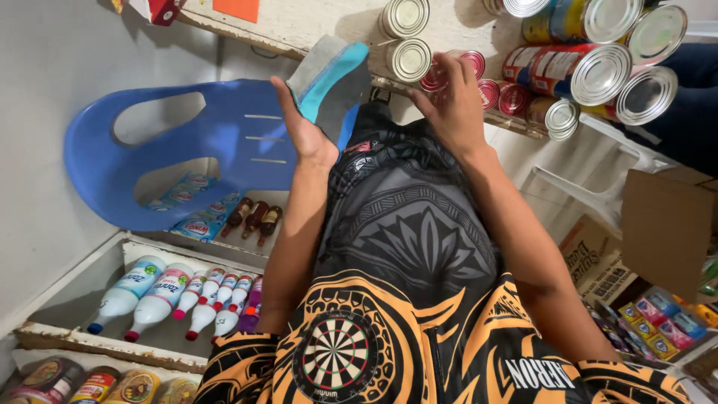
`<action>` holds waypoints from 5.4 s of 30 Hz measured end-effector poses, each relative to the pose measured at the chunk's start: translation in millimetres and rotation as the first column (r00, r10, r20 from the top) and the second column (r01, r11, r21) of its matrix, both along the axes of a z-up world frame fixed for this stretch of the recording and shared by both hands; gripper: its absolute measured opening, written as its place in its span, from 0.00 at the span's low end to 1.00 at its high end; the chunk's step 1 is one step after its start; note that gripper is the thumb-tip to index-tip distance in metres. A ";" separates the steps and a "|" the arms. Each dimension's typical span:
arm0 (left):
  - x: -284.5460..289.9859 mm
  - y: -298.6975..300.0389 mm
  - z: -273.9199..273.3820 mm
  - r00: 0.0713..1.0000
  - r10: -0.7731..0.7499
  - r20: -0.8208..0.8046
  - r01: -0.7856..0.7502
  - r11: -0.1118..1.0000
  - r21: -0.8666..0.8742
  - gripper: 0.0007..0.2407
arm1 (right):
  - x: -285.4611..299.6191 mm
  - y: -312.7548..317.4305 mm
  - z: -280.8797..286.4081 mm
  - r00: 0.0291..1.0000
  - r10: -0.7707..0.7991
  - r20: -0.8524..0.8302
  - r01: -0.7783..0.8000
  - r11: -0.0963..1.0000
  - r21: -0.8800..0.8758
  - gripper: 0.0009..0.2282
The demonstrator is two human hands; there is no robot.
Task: Wiping dust off canned food items with a blue cloth and arranging them on a retail shelf.
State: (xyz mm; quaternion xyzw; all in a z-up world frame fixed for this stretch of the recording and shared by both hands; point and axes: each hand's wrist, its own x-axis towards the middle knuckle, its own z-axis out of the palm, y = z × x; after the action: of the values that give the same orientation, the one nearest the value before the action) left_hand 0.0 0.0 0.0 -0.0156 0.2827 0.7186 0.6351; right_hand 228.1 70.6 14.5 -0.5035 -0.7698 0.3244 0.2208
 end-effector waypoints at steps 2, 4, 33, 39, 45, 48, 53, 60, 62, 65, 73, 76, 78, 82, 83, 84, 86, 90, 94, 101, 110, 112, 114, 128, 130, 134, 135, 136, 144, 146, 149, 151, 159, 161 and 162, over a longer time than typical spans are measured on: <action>1.4 -1.3 -2.2 1.000 0.018 -0.017 -0.018 0.999 -0.040 0.31 | 6.4 -4.8 3.2 1.000 -0.002 -0.025 0.002 1.000 -0.015 0.24; 2.6 0.3 -2.9 0.999 0.033 -0.036 -0.036 0.996 -0.076 0.31 | 12.5 -8.7 6.1 0.999 -0.006 -0.050 0.005 1.000 -0.028 0.22; 14.9 -5.9 -8.3 0.992 -0.079 -0.100 0.049 0.960 -0.275 0.31 | 36.9 -46.7 -31.5 0.928 -0.208 0.308 0.155 0.970 0.186 0.26; 15.7 -3.3 3.6 0.970 -0.157 -0.184 0.072 0.914 -0.399 0.34 | 31.1 -44.6 -35.9 0.931 -0.250 0.266 0.213 0.964 0.162 0.29; 14.6 -5.6 2.0 0.987 -0.129 -0.091 0.095 0.946 -0.311 0.31 | 26.1 -46.9 -42.9 0.906 -0.287 0.310 0.231 0.951 0.205 0.25; 13.0 -7.6 3.6 0.982 -0.160 -0.102 0.132 0.961 -0.243 0.30 | 26.7 -48.1 -43.6 0.895 -0.317 0.314 0.256 0.941 0.221 0.27; 11.3 -10.9 3.0 0.982 -0.148 -0.115 0.116 0.962 -0.249 0.29 | 28.7 -54.1 -46.8 0.887 -0.362 0.287 0.295 0.922 0.251 0.29; 12.2 -15.3 4.1 0.980 -0.171 -0.101 0.138 0.952 -0.273 0.30 | 31.9 -54.1 -45.6 0.911 -0.343 0.231 0.286 0.926 0.247 0.28; 11.5 -17.1 3.1 0.979 -0.170 -0.109 0.137 0.955 -0.265 0.30 | 32.6 -56.5 -51.4 0.904 -0.347 0.251 0.290 0.927 0.238 0.30; 9.6 -17.9 2.9 0.977 -0.161 -0.138 0.121 0.957 -0.262 0.29 | 31.5 -56.7 -55.3 0.891 -0.359 0.279 0.300 0.925 0.234 0.30; 9.2 -20.5 7.2 0.963 -0.179 -0.202 0.115 0.950 -0.291 0.30 | 36.4 -51.6 -55.1 0.911 -0.341 0.230 0.296 0.932 0.211 0.28; 10.1 -23.9 8.7 0.960 -0.141 -0.240 0.088 0.972 -0.219 0.29 | 34.7 -55.7 -37.1 0.924 -0.349 0.156 0.304 0.918 0.255 0.25; 12.1 -26.6 11.2 0.936 -0.083 -0.342 0.049 0.993 -0.107 0.30 | 34.8 -60.5 -13.4 0.946 -0.293 -0.139 0.299 0.954 0.025 0.24; 20.1 -41.9 -26.1 0.937 -0.027 -0.349 -0.018 0.992 -0.126 0.32 | 61.2 -81.1 -6.0 0.774 -0.434 -0.462 0.283 0.889 -0.361 0.25; 20.2 -58.8 -60.9 0.637 -0.094 -0.765 0.052 0.995 -0.079 0.24 | 66.4 -87.4 3.1 0.707 -0.494 -0.506 0.272 0.851 -0.450 0.23; 20.6 -76.0 -95.3 0.169 -0.090 -0.982 0.142 0.988 -0.066 0.23 | 72.4 -93.9 12.6 0.634 -0.553 -0.540 0.252 0.808 -0.532 0.22; 53.7 -58.0 -54.9 0.545 -0.331 -0.770 0.163 0.943 -0.289 0.30 | 77.1 -110.3 36.7 0.578 -0.555 -0.599 0.266 0.821 -0.505 0.22; 102.9 -90.5 -117.4 0.196 -0.039 -0.980 0.749 0.651 0.124 0.30 | 83.8 -138.1 94.8 0.431 -0.610 -0.665 0.422 0.788 -0.449 0.22; 172.2 -50.6 94.8 0.320 -0.672 -0.668 0.946 0.266 0.186 0.29 | 89.3 -177.6 117.2 0.358 -0.631 -0.688 0.738 0.643 -0.204 0.26; 231.4 -93.1 143.6 0.103 -0.589 -0.802 0.927 -0.235 0.291 0.36 | 103.3 -263.2 146.2 0.115 -0.728 -0.676 0.993 0.097 0.064 0.26; 242.2 -108.2 148.6 -0.141 -0.639 -0.756 0.824 -0.499 0.267 0.32 | 71.9 -311.1 148.2 -0.130 -0.821 -0.557 0.983 -0.181 0.038 0.24; 239.1 -101.5 146.0 -0.122 -0.610 -0.783 0.836 -0.488 0.249 0.30 | 69.4 -306.5 146.1 -0.126 -0.815 -0.565 0.986 -0.166 0.020 0.24; 236.5 -90.4 150.5 -0.225 -0.678 -0.699 0.902 -0.416 0.113 0.33 | 66.9 -301.1 148.3 -0.070 -0.867 -0.493 0.994 -0.020 -0.106 0.25; 17.6 72.3 60.3 0.673 -0.589 -0.447 0.631 0.773 -0.069 0.10 | -11.3 -137.7 -2.6 0.514 -0.845 -0.145 0.836 0.532 -0.138 0.28; -3.6 95.9 72.3 0.746 -0.443 -0.498 0.543 0.837 0.069 0.11 | -25.4 -116.4 -36.0 0.556 -0.825 -0.104 0.815 0.565 -0.127 0.28; -29.1 123.4 88.1 0.715 -0.178 -0.676 0.453 0.854 0.254 0.12 | -38.9 -89.3 -73.3 0.554 -0.822 -0.133 0.793 0.569 -0.215 0.29; -30.6 130.4 91.3 0.742 -0.252 -0.621 0.503 0.822 0.268 0.15 | -38.9 -81.6 -79.5 0.546 -0.829 -0.120 0.797 0.558 -0.229 0.29; -44.9 124.7 62.7 0.749 -0.237 -0.618 0.490 0.827 0.276 0.15 | -41.4 -78.2 -81.0 0.559 -0.820 -0.122 0.791 0.571 -0.221 0.29; -36.4 114.0 24.4 0.599 -0.266 -0.755 0.395 0.919 -0.010 0.10 | -50.9 -71.9 -91.2 0.456 -0.885 -0.096 0.868 0.466 -0.175 0.31; -54.5 101.1 -15.3 0.256 -0.130 -0.958 0.505 0.863 0.018 0.13 | -54.1 -72.1 -85.8 0.455 -0.886 -0.089 0.874 0.463 -0.144 0.33; -41.6 93.8 -31.1 -0.126 0.109 -0.986 0.660 0.751 -0.001 0.27 | -52.5 -71.0 -86.4 0.444 -0.892 -0.081 0.889 0.450 -0.078 0.36; -19.0 90.6 -19.3 -0.136 0.142 -0.980 0.711 0.703 0.003 0.25 | -48.7 -73.5 -91.0 0.430 -0.900 -0.072 0.900 0.433 -0.044 0.38; 31.9 73.6 -15.9 0.059 -0.160 -0.985 0.910 0.413 -0.013 0.15 | -47.2 -87.8 -84.6 0.420 -0.867 -0.268 0.817 0.490 -0.304 0.45; 34.1 74.1 -29.3 0.014 -0.113 -0.993 0.913 0.408 -0.034 0.17 | -47.5 -85.6 -79.3 0.468 -0.851 -0.239 0.826 0.517 -0.223 0.42; 33.6 73.4 -35.7 -0.035 -0.067 -0.997 0.907 0.416 -0.060 0.20 | -49.3 -85.3 -76.7 0.524 -0.827 -0.206 0.818 0.555 -0.149 0.40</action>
State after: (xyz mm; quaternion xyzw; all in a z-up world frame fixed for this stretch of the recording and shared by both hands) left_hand 33.6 73.4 -35.7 0.7569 0.2968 0.2797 0.5107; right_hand 178.8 -14.7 -62.3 -0.7647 -0.4010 0.2558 0.4348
